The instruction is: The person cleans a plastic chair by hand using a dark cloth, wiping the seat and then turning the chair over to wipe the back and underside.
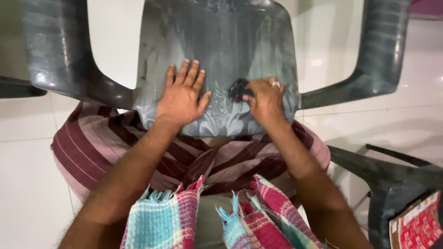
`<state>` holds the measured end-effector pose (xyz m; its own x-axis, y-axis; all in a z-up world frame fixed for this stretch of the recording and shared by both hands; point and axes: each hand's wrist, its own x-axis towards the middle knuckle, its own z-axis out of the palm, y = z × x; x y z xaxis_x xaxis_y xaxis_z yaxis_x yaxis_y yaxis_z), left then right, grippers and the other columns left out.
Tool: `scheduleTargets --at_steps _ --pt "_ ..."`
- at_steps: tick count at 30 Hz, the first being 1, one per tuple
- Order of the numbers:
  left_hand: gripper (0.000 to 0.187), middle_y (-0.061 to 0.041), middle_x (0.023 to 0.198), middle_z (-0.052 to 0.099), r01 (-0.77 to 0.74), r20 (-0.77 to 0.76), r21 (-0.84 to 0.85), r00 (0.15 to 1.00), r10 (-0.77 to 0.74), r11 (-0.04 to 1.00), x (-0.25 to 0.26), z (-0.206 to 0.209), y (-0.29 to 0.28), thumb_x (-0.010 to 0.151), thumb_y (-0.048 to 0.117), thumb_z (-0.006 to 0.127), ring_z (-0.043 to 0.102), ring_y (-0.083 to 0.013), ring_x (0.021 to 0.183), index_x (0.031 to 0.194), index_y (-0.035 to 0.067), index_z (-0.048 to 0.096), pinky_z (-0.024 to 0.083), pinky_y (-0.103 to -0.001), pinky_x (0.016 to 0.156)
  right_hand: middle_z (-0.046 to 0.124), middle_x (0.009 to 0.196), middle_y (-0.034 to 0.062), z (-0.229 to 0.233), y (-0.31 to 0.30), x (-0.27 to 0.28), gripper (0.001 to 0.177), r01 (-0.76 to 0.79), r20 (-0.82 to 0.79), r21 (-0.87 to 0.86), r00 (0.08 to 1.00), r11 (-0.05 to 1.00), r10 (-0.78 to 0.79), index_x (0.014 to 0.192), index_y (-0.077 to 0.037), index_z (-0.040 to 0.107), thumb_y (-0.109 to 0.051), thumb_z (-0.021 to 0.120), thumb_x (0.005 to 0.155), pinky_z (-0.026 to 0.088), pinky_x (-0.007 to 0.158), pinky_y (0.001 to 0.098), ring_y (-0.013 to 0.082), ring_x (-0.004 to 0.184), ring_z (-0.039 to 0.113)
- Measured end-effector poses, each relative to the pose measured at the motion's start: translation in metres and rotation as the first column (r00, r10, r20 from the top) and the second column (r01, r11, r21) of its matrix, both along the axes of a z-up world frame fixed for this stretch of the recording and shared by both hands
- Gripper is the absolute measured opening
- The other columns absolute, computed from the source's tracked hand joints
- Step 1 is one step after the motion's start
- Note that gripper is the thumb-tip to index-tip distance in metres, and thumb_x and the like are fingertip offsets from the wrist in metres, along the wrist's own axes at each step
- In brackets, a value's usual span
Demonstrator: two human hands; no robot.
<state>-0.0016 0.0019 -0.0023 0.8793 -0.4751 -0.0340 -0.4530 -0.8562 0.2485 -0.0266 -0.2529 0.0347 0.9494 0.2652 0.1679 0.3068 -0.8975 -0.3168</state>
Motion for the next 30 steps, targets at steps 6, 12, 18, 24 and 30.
scheduleTargets --at_steps 6,12,18,24,30 --pt "0.067 -0.017 0.163 0.033 0.01 -0.01 0.0 1.0 -0.01 1.0 0.003 -0.001 0.001 0.102 0.049 0.036 0.022 -0.034 0.153 0.152 0.004 0.046 0.013 -0.057 0.123 0.071 0.102 0.0097 -0.037 -0.009 0.106 0.022 0.024 0.006 -0.09 1.0 0.996 -0.024 0.1 -0.011 0.071 -0.012 0.087 0.084 0.041 0.09 0.051 0.036 0.104 0.059" --pt "0.067 -0.016 0.163 0.033 0.0 -0.032 -0.015 0.999 0.0 1.0 0.004 0.002 0.001 0.102 0.05 0.037 0.023 -0.0332 0.153 0.151 0.005 0.046 0.013 -0.057 0.123 0.073 0.102 0.0096 -0.064 -0.01 0.208 0.031 0.051 0.152 -0.08 0.988 0.995 -0.038 0.099 -0.011 0.071 -0.017 0.091 0.076 0.039 0.089 0.055 0.0369 0.107 0.059" --pt "0.068 -0.015 0.165 0.032 -0.016 -0.045 -0.006 0.999 0.016 1.0 0.002 0.004 0.0 0.102 0.051 0.037 0.021 -0.032 0.154 0.152 0.005 0.045 0.013 -0.055 0.124 0.073 0.103 0.0108 -0.06 -0.009 0.196 0.032 0.113 0.135 -0.071 0.985 0.991 -0.103 0.099 -0.011 0.07 -0.022 0.09 0.077 0.038 0.089 0.0561 0.0376 0.107 0.059" --pt "0.069 -0.017 0.162 0.033 -0.009 0.002 -0.015 1.0 0.009 1.0 0.003 0.001 0.0 0.099 0.05 0.039 0.022 -0.0335 0.151 0.15 0.003 0.046 0.014 -0.057 0.121 0.069 0.101 0.0162 -0.032 -0.005 0.06 0.022 0.055 0.049 -0.175 0.998 0.983 -0.047 0.1 -0.007 0.065 -0.019 0.08 0.091 0.039 0.092 0.0526 0.0374 0.104 0.059" --pt "0.067 -0.017 0.162 0.034 -0.008 0.004 -0.035 1.0 0.008 0.999 0.001 0.003 0.001 0.101 0.049 0.039 0.023 -0.034 0.153 0.15 0.003 0.048 0.014 -0.057 0.122 0.069 0.105 0.0134 0.003 0.012 -0.047 0.02 0.068 0.059 -0.201 0.997 0.977 -0.057 0.098 -0.006 0.065 -0.02 0.076 0.09 0.039 0.086 0.0496 0.0331 0.101 0.058"
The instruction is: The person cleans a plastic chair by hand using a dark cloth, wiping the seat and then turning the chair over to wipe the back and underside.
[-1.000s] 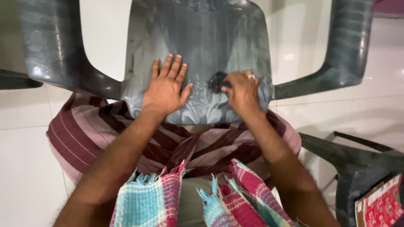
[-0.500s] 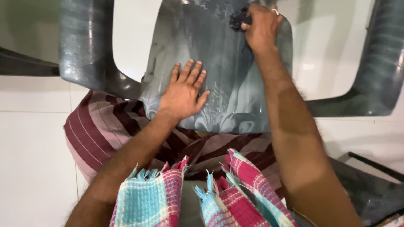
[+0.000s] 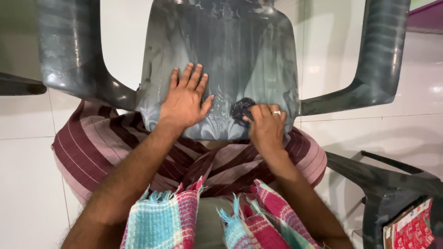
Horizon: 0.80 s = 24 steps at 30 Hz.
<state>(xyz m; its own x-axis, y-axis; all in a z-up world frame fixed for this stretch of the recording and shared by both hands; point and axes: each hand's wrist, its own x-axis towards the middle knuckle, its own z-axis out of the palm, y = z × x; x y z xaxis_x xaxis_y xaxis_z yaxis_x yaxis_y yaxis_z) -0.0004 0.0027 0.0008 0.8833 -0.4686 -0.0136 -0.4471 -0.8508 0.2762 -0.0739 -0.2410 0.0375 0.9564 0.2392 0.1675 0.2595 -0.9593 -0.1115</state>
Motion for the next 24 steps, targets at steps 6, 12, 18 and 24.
scheduleTargets --at_steps 6,12,18,24 --pt "0.067 -0.017 0.163 0.031 0.009 -0.038 0.014 0.999 -0.008 1.0 0.003 -0.002 0.0 0.102 0.049 0.036 0.021 -0.034 0.152 0.15 0.004 0.045 0.012 -0.057 0.122 0.07 0.098 0.0129 -0.023 -0.01 0.061 0.021 0.016 -0.003 0.081 1.0 0.997 -0.016 0.098 -0.008 0.067 -0.016 0.081 0.083 0.038 0.086 0.0508 0.0341 0.1 0.059" --pt "0.068 -0.016 0.164 0.03 -0.002 -0.063 0.03 0.998 0.004 1.0 0.003 -0.005 0.0 0.102 0.05 0.035 0.02 -0.033 0.154 0.152 0.005 0.044 0.011 -0.056 0.124 0.07 0.099 0.012 -0.059 -0.018 0.185 0.026 -0.009 0.097 0.043 0.995 0.999 0.005 0.101 -0.01 0.068 -0.021 0.086 0.085 0.039 0.088 0.0563 0.0387 0.106 0.058" --pt "0.068 -0.015 0.164 0.032 -0.009 -0.045 0.01 0.999 0.009 1.0 0.002 0.0 -0.001 0.101 0.05 0.037 0.021 -0.0326 0.153 0.151 0.005 0.045 0.012 -0.056 0.123 0.073 0.1 0.0077 -0.064 -0.012 0.269 0.03 0.058 0.144 0.065 0.987 0.996 -0.067 0.097 -0.012 0.068 -0.024 0.088 0.079 0.038 0.085 0.0566 0.038 0.105 0.058" --pt "0.069 -0.016 0.163 0.031 0.0 -0.056 0.043 0.998 0.003 0.999 0.002 0.002 -0.002 0.101 0.05 0.039 0.021 -0.0329 0.152 0.151 0.004 0.045 0.011 -0.056 0.123 0.072 0.103 0.0088 -0.06 -0.01 0.207 0.032 0.117 0.096 0.073 0.988 0.99 -0.124 0.102 -0.013 0.068 -0.027 0.087 0.081 0.038 0.087 0.0555 0.0371 0.108 0.058"
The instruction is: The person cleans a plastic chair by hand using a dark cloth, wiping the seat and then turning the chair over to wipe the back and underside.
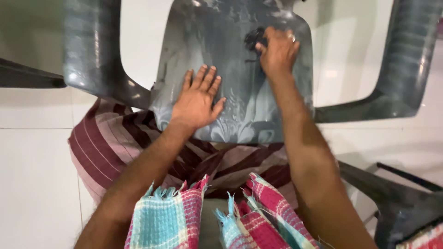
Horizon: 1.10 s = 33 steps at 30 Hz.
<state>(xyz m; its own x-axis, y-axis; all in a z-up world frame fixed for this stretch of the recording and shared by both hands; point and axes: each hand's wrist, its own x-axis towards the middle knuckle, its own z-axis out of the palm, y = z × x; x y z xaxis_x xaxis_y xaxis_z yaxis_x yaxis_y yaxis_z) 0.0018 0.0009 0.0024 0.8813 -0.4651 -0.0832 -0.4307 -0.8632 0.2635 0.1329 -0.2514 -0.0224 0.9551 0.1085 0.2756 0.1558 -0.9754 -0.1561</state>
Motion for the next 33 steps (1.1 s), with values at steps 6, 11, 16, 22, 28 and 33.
scheduleTargets --at_steps 6,11,16,22,28,33 --pt "0.069 -0.016 0.163 0.031 -0.016 0.016 -0.043 1.0 0.017 0.999 -0.001 0.0 0.0 0.1 0.049 0.041 0.021 -0.0333 0.153 0.15 0.003 0.046 0.012 -0.056 0.122 0.058 0.13 0.0199 0.029 0.006 -0.154 0.041 -0.067 -0.121 -0.081 0.991 0.994 0.057 0.124 -0.004 0.062 -0.037 0.068 0.1 0.03 0.101 0.0636 0.0395 0.122 0.047" --pt "0.068 -0.017 0.163 0.033 -0.004 0.039 -0.038 0.999 0.006 0.999 -0.002 0.0 0.0 0.101 0.049 0.041 0.023 -0.0337 0.153 0.15 0.003 0.047 0.014 -0.056 0.122 0.048 0.141 0.0141 0.047 0.012 -0.21 0.041 0.027 -0.189 -0.058 0.981 0.998 -0.037 0.13 -0.014 0.064 -0.032 0.07 0.094 0.025 0.102 0.066 0.0389 0.131 0.036" --pt "0.066 -0.017 0.163 0.034 -0.002 0.046 -0.015 0.999 0.003 1.0 -0.001 -0.001 0.001 0.102 0.048 0.04 0.023 -0.0343 0.153 0.15 0.003 0.047 0.015 -0.057 0.122 0.046 0.139 0.017 0.025 0.0 -0.153 0.035 -0.004 -0.244 -0.023 0.97 1.0 -0.001 0.129 -0.017 0.066 -0.024 0.069 0.095 0.029 0.098 0.0636 0.0408 0.131 0.036" --pt "0.068 -0.017 0.162 0.035 -0.01 0.041 -0.018 0.999 0.011 1.0 0.0 -0.002 0.001 0.1 0.049 0.041 0.025 -0.0343 0.152 0.149 0.003 0.048 0.015 -0.057 0.122 0.047 0.136 0.0174 -0.011 -0.003 -0.021 0.036 -0.015 -0.194 -0.061 0.981 0.998 0.003 0.13 -0.019 0.061 -0.026 0.073 0.096 0.031 0.097 0.0668 0.0442 0.13 0.039" --pt "0.068 -0.016 0.163 0.034 0.004 0.042 -0.024 0.999 -0.003 1.0 0.0 0.0 -0.001 0.101 0.05 0.041 0.024 -0.0336 0.153 0.15 0.003 0.048 0.014 -0.056 0.123 0.036 0.147 0.0256 -0.022 0.013 0.065 0.044 0.078 -0.169 -0.133 0.981 0.988 -0.1 0.132 -0.021 0.054 -0.032 0.072 0.094 0.028 0.094 0.0703 0.0526 0.134 0.03" --pt "0.069 -0.017 0.162 0.034 -0.001 0.025 -0.017 1.0 0.002 1.0 0.001 0.002 -0.001 0.1 0.049 0.041 0.023 -0.0346 0.151 0.149 0.002 0.046 0.014 -0.057 0.121 0.047 0.142 0.0162 0.004 0.025 -0.021 0.041 0.077 -0.357 -0.03 0.931 0.997 -0.082 0.135 -0.022 0.055 -0.044 0.06 0.102 0.032 0.105 0.0652 0.0426 0.137 0.04"
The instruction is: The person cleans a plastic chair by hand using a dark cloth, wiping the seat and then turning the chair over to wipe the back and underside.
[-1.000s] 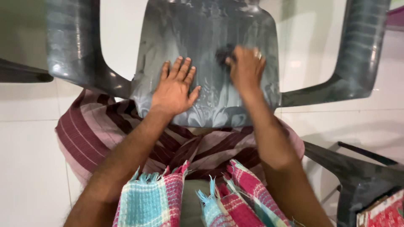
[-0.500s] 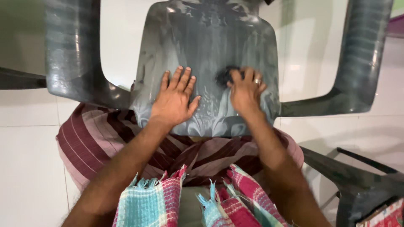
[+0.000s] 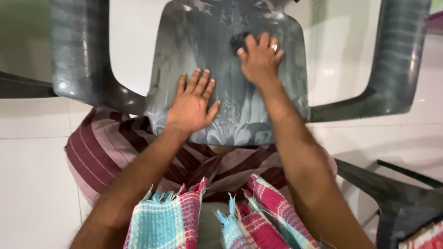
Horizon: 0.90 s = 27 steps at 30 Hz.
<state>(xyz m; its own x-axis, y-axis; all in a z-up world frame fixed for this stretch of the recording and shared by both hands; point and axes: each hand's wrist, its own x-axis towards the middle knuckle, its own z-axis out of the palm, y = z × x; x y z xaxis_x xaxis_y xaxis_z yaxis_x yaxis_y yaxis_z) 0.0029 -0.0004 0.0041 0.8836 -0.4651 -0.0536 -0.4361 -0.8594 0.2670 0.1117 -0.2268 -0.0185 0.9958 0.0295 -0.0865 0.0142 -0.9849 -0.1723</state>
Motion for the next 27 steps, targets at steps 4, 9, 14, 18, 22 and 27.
scheduleTargets --at_steps 4,9,14,18,22,27 --pt "0.069 -0.019 0.162 0.035 0.012 0.026 -0.008 1.0 -0.012 1.0 -0.001 0.0 0.002 0.101 0.048 0.041 0.024 -0.0347 0.152 0.15 0.001 0.046 0.014 -0.058 0.122 0.05 0.124 0.0254 0.021 0.004 -0.094 0.04 -0.2 0.095 -0.131 0.972 0.971 0.213 0.115 -0.014 0.066 -0.05 0.058 0.099 0.029 0.091 0.0746 0.048 0.123 0.042" --pt "0.067 -0.018 0.163 0.035 -0.004 0.026 -0.015 1.0 0.005 1.0 -0.004 -0.001 0.001 0.102 0.048 0.04 0.024 -0.0349 0.153 0.149 0.001 0.047 0.014 -0.058 0.123 0.056 0.128 0.0132 0.043 0.009 -0.18 0.023 -0.19 0.179 0.041 0.967 0.981 0.18 0.112 -0.013 0.061 -0.025 0.068 0.094 0.035 0.096 0.055 0.0347 0.121 0.048" --pt "0.068 -0.018 0.162 0.034 0.007 0.02 0.009 1.0 -0.007 1.0 0.0 -0.004 0.002 0.101 0.048 0.038 0.023 -0.0354 0.152 0.149 0.002 0.046 0.014 -0.058 0.122 0.054 0.122 0.0161 0.026 0.008 -0.133 0.04 -0.229 0.22 -0.012 0.949 0.973 0.226 0.122 -0.006 0.06 -0.011 0.07 0.084 0.035 0.092 0.0536 0.0356 0.116 0.048" --pt "0.067 -0.018 0.162 0.034 0.002 0.012 -0.023 1.0 -0.001 1.0 0.0 -0.005 0.002 0.1 0.048 0.039 0.024 -0.0352 0.152 0.149 0.003 0.047 0.014 -0.058 0.122 0.052 0.117 0.0174 -0.01 0.003 -0.054 0.04 -0.235 0.303 -0.109 0.917 0.966 0.258 0.117 -0.005 0.059 -0.01 0.07 0.079 0.036 0.086 0.0563 0.0395 0.114 0.048" --pt "0.065 -0.018 0.163 0.034 -0.002 0.002 -0.006 1.0 0.002 1.0 0.0 -0.007 0.003 0.103 0.048 0.039 0.025 -0.0351 0.153 0.15 0.003 0.048 0.015 -0.058 0.123 0.052 0.12 0.0141 -0.044 -0.006 0.03 0.03 -0.183 0.326 -0.141 0.919 0.973 0.22 0.117 -0.011 0.057 -0.007 0.067 0.089 0.037 0.087 0.0564 0.0378 0.115 0.049" --pt "0.067 -0.019 0.161 0.037 -0.011 0.033 -0.08 0.999 0.014 0.997 0.0 -0.006 0.003 0.1 0.048 0.042 0.026 -0.0359 0.151 0.148 0.001 0.051 0.015 -0.058 0.122 0.053 0.117 0.0121 -0.053 -0.004 0.088 0.034 -0.168 0.478 -0.208 0.842 0.964 0.25 0.112 -0.014 0.057 -0.011 0.069 0.08 0.037 0.082 0.0554 0.0384 0.114 0.049"
